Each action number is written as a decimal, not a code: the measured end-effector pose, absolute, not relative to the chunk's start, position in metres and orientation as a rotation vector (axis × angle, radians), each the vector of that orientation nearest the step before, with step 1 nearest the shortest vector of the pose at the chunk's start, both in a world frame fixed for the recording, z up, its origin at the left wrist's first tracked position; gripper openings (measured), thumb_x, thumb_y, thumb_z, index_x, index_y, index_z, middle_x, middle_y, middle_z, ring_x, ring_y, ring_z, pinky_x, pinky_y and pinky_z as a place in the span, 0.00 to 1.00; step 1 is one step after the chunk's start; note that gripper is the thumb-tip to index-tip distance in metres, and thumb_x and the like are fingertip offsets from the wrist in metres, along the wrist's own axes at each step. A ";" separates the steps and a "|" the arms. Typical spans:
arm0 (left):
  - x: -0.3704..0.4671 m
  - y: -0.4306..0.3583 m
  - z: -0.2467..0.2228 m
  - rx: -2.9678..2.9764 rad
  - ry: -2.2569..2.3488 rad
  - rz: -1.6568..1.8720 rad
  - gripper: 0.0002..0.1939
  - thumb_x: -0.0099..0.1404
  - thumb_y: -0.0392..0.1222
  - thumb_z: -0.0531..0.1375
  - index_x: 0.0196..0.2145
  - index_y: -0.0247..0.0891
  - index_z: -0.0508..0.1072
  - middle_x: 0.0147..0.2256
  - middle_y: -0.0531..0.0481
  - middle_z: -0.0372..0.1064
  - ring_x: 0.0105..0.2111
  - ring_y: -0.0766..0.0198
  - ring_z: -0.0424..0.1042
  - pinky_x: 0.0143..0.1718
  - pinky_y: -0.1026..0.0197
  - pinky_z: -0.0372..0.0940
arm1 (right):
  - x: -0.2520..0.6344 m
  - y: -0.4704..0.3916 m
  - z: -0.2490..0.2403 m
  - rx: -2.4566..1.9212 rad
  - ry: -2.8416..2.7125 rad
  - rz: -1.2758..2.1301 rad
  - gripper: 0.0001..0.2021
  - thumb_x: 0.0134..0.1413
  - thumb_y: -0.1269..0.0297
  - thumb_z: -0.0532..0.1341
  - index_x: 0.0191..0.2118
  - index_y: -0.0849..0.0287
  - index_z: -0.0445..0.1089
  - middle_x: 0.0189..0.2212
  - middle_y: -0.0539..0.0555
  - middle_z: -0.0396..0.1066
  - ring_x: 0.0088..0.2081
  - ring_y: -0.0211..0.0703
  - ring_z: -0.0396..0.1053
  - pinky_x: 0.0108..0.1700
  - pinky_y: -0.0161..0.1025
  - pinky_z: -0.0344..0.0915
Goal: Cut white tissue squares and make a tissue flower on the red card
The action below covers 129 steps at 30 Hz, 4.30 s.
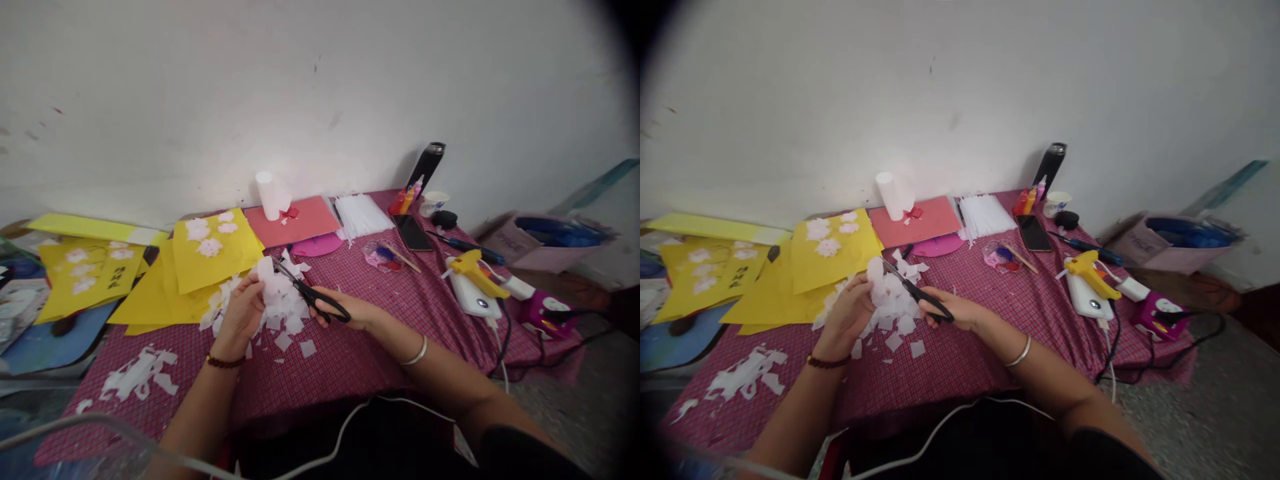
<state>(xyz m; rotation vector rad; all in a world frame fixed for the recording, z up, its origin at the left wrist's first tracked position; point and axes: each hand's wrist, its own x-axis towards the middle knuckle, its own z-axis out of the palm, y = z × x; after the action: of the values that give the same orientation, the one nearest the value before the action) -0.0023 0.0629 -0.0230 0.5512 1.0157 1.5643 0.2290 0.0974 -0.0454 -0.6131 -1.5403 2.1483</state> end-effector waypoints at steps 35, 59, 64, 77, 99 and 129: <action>-0.033 0.059 -0.010 0.987 1.280 1.053 0.12 0.45 0.47 0.70 0.20 0.37 0.75 0.19 0.49 0.68 0.17 0.65 0.64 0.19 0.63 0.62 | 0.233 0.104 -0.047 -0.695 -1.628 2.184 0.23 0.52 0.47 0.68 0.40 0.60 0.64 0.25 0.43 0.65 0.17 0.26 0.58 0.17 0.28 0.54; -0.027 0.060 -0.013 1.072 1.379 1.034 0.11 0.48 0.44 0.67 0.18 0.36 0.72 0.16 0.54 0.66 0.17 0.71 0.60 0.20 0.67 0.54 | 0.234 0.104 -0.045 -0.613 -1.830 2.151 0.35 0.50 0.38 0.66 0.52 0.64 0.63 0.34 0.48 0.63 0.27 0.29 0.58 0.28 0.31 0.59; -0.039 0.062 -0.007 0.913 1.425 1.406 0.09 0.46 0.43 0.68 0.21 0.37 0.73 0.19 0.55 0.67 0.19 0.70 0.64 0.23 0.66 0.60 | 0.238 0.104 -0.036 -0.760 -2.120 1.635 0.33 0.54 0.47 0.67 0.57 0.65 0.64 0.40 0.55 0.68 0.38 0.39 0.64 0.40 0.38 0.63; -0.028 0.060 -0.010 1.001 1.385 1.342 0.09 0.48 0.43 0.67 0.20 0.37 0.72 0.19 0.55 0.67 0.20 0.69 0.64 0.24 0.66 0.59 | 0.246 0.105 -0.022 -0.687 -2.276 1.551 0.30 0.54 0.50 0.67 0.57 0.64 0.65 0.44 0.57 0.70 0.41 0.42 0.66 0.44 0.40 0.65; -0.021 0.064 -0.022 1.036 1.381 1.100 0.10 0.46 0.44 0.68 0.22 0.36 0.74 0.19 0.54 0.67 0.19 0.69 0.62 0.22 0.66 0.58 | 0.238 0.105 -0.036 -0.680 -2.083 1.780 0.22 0.54 0.52 0.67 0.48 0.64 0.69 0.35 0.50 0.66 0.35 0.36 0.63 0.37 0.36 0.60; -0.030 0.064 -0.014 0.881 1.371 1.317 0.21 0.42 0.44 0.74 0.33 0.37 0.75 0.29 0.56 0.70 0.22 0.73 0.65 0.19 0.71 0.63 | 0.233 0.101 -0.042 -0.581 -1.805 2.157 0.33 0.51 0.40 0.67 0.50 0.63 0.64 0.29 0.45 0.60 0.24 0.27 0.57 0.25 0.30 0.57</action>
<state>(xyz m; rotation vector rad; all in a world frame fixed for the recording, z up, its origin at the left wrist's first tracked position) -0.0302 0.0645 -0.0140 0.8807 1.3709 1.3173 0.2326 0.1011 -0.0424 -0.5814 -1.8051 2.1573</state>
